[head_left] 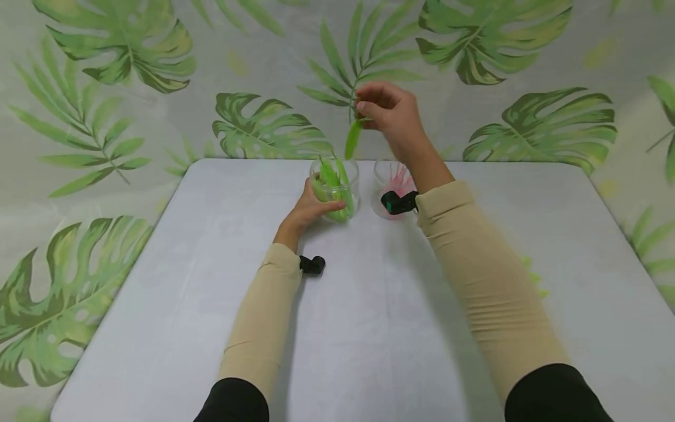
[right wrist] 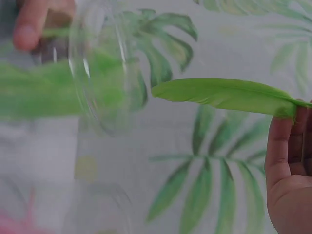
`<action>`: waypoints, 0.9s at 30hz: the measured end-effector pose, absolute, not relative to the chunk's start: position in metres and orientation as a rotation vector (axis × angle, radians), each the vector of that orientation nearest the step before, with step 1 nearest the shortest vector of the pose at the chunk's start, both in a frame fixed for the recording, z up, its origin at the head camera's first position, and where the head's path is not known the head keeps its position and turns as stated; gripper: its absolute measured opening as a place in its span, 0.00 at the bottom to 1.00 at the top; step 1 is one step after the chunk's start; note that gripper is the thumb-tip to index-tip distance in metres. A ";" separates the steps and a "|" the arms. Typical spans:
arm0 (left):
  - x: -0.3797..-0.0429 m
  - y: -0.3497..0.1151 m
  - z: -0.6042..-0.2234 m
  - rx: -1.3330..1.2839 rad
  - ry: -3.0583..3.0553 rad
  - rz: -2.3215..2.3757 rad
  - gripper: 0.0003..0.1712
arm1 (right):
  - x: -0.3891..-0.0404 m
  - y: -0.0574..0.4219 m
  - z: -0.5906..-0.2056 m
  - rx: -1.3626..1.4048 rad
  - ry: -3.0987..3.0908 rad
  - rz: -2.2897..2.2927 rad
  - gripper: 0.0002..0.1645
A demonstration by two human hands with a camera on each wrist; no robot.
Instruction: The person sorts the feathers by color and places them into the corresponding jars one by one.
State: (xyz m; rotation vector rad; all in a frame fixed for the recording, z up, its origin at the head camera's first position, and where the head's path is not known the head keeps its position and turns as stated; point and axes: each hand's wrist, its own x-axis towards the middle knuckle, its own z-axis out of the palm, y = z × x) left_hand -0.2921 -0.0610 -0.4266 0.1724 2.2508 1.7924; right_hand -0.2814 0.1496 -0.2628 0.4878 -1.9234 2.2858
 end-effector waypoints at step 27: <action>-0.293 -0.064 -0.430 0.164 2.210 1.824 0.63 | -0.292 0.114 -0.322 0.367 -2.282 2.111 0.10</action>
